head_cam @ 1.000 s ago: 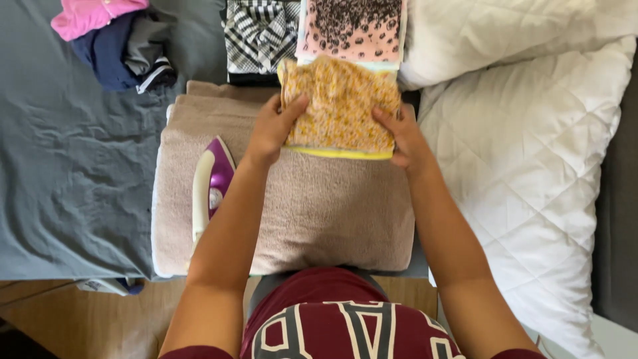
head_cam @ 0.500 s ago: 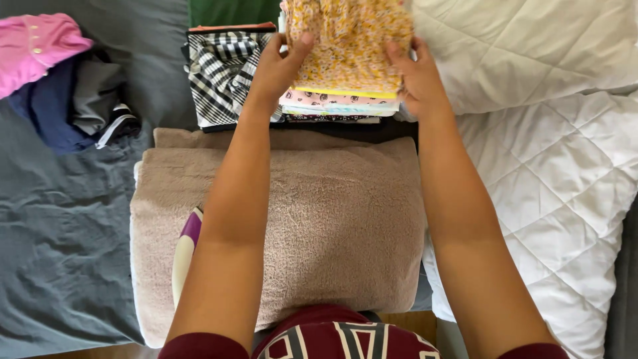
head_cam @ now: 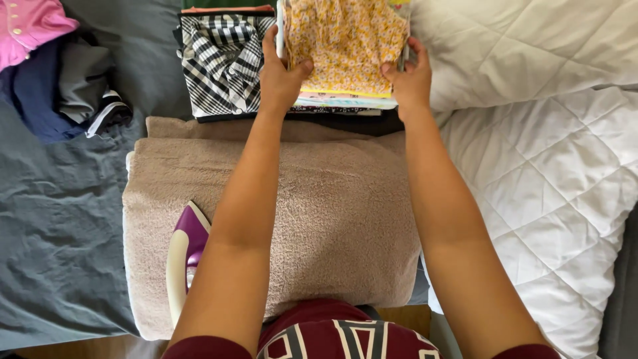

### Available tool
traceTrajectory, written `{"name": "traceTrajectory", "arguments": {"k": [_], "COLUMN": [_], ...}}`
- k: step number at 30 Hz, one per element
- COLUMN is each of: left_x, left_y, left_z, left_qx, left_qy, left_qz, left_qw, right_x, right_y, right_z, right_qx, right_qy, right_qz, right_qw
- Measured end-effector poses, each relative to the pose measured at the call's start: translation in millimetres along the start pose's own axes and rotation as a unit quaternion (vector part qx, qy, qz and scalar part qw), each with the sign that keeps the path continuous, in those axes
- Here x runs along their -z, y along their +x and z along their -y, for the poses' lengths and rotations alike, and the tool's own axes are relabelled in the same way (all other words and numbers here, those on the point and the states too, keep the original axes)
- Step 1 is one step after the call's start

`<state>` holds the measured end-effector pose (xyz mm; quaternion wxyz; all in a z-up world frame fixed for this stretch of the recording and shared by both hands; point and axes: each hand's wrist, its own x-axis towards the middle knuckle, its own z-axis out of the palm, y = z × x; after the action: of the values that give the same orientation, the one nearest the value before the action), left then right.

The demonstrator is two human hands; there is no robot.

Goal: The person irons a yellow t-shirt on a towel-covered surface, folds it, and places it on a stack of clothes. They then iron a pair of dark blue shorts, fold them, and place them on the same stack.

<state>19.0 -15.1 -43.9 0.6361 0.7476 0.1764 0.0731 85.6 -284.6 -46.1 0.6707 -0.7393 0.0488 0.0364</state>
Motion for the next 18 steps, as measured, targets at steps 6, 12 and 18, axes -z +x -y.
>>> {"name": "traceTrajectory", "arguments": {"k": [6, 12, 18], "left_x": [5, 81, 191], "left_y": [-30, -98, -203], "left_z": [-7, -24, -52], "left_qx": [-0.023, -0.018, -0.03], "left_qy": [0.179, 0.208, 0.207], "left_qz": [-0.058, -0.067, -0.078], "left_qw": [0.982, 0.976, 0.975], "right_x": [-2, -59, -112], "right_y": [-50, -187, -293], "right_z": [15, 28, 61], "right_qx": [0.075, 0.183, 0.132], "right_qy": [-0.216, -0.153, -0.117], "right_qz": [-0.066, 0.011, 0.161], "right_qw": [0.971, 0.971, 0.971]}}
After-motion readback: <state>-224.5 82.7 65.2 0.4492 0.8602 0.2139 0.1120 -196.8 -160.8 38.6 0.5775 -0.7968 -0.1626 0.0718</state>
